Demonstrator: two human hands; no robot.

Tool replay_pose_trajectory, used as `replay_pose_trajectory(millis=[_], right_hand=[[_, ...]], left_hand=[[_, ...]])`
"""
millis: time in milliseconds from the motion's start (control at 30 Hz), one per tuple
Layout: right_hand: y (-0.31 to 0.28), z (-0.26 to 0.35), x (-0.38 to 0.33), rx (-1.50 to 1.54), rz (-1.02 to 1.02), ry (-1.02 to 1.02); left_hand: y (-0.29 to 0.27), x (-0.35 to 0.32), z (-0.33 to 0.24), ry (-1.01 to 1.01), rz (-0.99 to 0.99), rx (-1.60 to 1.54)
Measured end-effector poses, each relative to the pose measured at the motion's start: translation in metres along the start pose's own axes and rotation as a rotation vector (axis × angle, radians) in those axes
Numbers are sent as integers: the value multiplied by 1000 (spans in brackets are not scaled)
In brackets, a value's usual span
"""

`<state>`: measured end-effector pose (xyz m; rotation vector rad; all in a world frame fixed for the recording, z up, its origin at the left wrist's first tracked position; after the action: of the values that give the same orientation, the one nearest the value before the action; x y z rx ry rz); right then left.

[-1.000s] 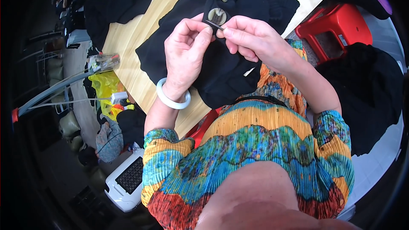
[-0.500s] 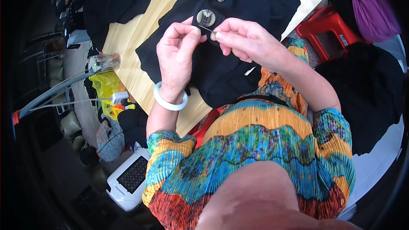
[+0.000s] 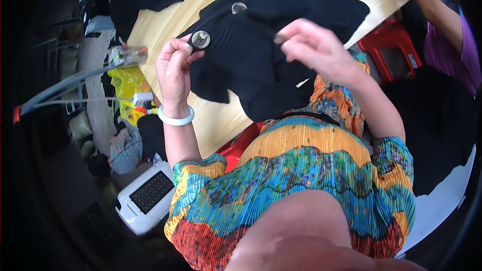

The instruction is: Inspecting black garments and trimming loose threads near buttons and eyelets using small snips.

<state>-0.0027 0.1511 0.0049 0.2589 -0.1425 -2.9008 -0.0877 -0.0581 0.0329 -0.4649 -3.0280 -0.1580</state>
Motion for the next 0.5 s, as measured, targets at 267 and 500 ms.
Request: replay_pose_trajectory(millis=[267,500], right_hand=[[-154,-19,-12,-454,-720,-194],[-171,-34,-7,-742,-720,-107]], left_hand=[[-92,-17,-20,81,-224,203],[-236,-46,12,-59,-436,1487]])
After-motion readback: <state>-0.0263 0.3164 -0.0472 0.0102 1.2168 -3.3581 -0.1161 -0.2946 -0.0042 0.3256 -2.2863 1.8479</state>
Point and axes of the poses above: each hand's wrist, its own x-axis towards the middle knuckle, its own y-axis out of the palm, z = x × y, the point moved 10 cm from there along x, towards the middle knuckle, and after that the axes turned 5 degrees about y, right-handed, at the moved point
